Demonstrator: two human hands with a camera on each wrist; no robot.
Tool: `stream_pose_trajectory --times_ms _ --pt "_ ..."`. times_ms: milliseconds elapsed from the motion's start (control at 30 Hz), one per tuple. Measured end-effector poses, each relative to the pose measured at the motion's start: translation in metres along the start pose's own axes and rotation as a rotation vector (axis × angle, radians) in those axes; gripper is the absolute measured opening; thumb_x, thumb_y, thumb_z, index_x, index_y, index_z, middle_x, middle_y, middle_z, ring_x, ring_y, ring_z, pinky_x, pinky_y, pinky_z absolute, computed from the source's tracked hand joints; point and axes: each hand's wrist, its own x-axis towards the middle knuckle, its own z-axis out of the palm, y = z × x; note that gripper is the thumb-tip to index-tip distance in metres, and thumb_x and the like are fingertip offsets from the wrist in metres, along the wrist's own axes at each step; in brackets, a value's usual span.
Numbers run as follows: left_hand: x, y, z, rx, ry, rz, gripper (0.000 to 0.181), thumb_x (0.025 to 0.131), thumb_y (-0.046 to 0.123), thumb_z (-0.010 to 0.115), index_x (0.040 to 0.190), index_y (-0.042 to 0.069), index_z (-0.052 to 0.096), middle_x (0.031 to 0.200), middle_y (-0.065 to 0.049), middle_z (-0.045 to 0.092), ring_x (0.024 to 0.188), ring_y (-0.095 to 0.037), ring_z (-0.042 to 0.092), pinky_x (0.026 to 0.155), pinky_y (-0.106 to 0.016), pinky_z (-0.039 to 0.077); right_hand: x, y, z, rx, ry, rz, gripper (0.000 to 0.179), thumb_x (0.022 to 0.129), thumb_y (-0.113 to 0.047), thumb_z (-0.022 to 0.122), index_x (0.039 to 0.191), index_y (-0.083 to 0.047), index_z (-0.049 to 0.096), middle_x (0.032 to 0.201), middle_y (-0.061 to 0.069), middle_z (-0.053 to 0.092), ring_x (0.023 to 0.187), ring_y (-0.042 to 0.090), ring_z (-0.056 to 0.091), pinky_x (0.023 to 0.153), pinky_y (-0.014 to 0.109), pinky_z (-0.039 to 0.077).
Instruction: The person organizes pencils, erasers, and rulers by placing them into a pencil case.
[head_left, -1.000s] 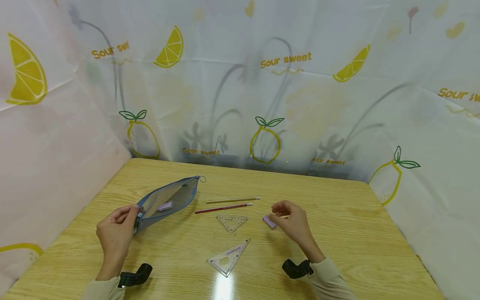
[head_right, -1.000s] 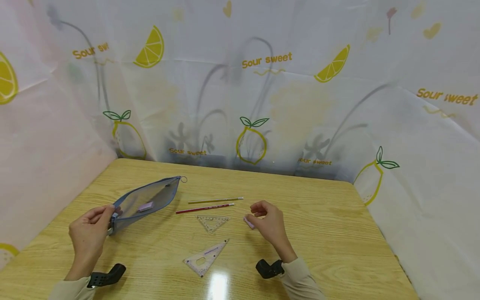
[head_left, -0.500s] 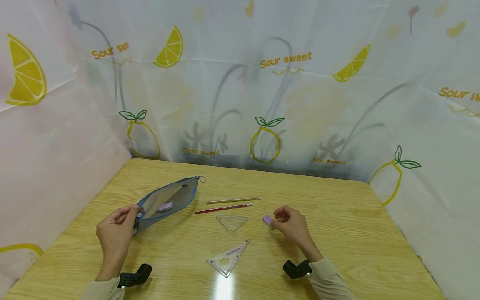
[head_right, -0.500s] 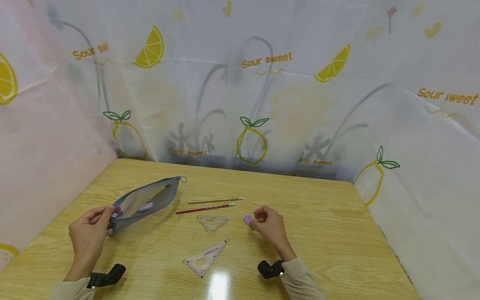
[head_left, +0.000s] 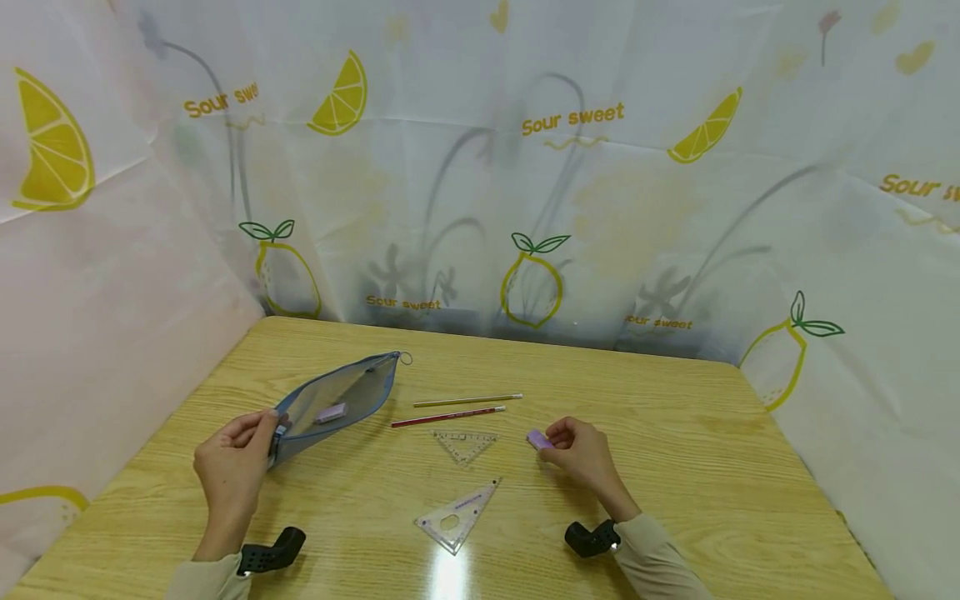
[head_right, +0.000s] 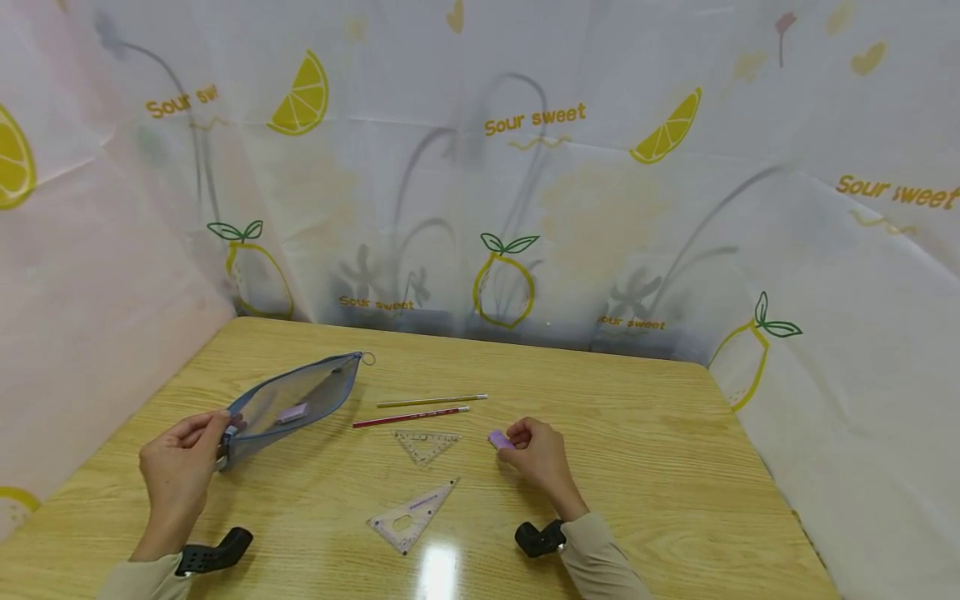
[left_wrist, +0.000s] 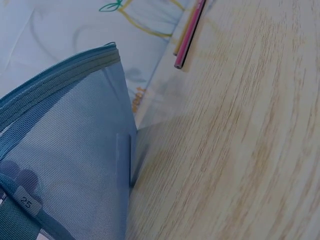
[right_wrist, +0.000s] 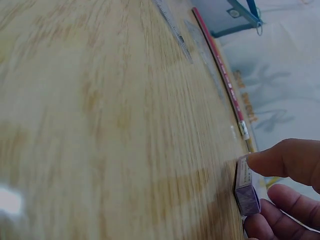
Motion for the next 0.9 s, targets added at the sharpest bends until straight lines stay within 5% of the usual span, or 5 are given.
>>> stream_pose_trajectory --times_ms 900 --pt "0.0001 -0.0003 -0.0009 0.022 -0.004 -0.013 0.026 0.089 0.020 0.072 0.095 -0.006 0.073 0.064 0.020 0.065 0.056 0.004 0.061 0.045 -0.014 0.044 -0.0027 0.0005 0.0036 -0.038 0.050 -0.032 0.021 0.066 -0.004 0.084 0.081 -0.003 0.070 0.071 0.000 0.063 0.064 0.011 0.059 0.059 0.025 0.050"
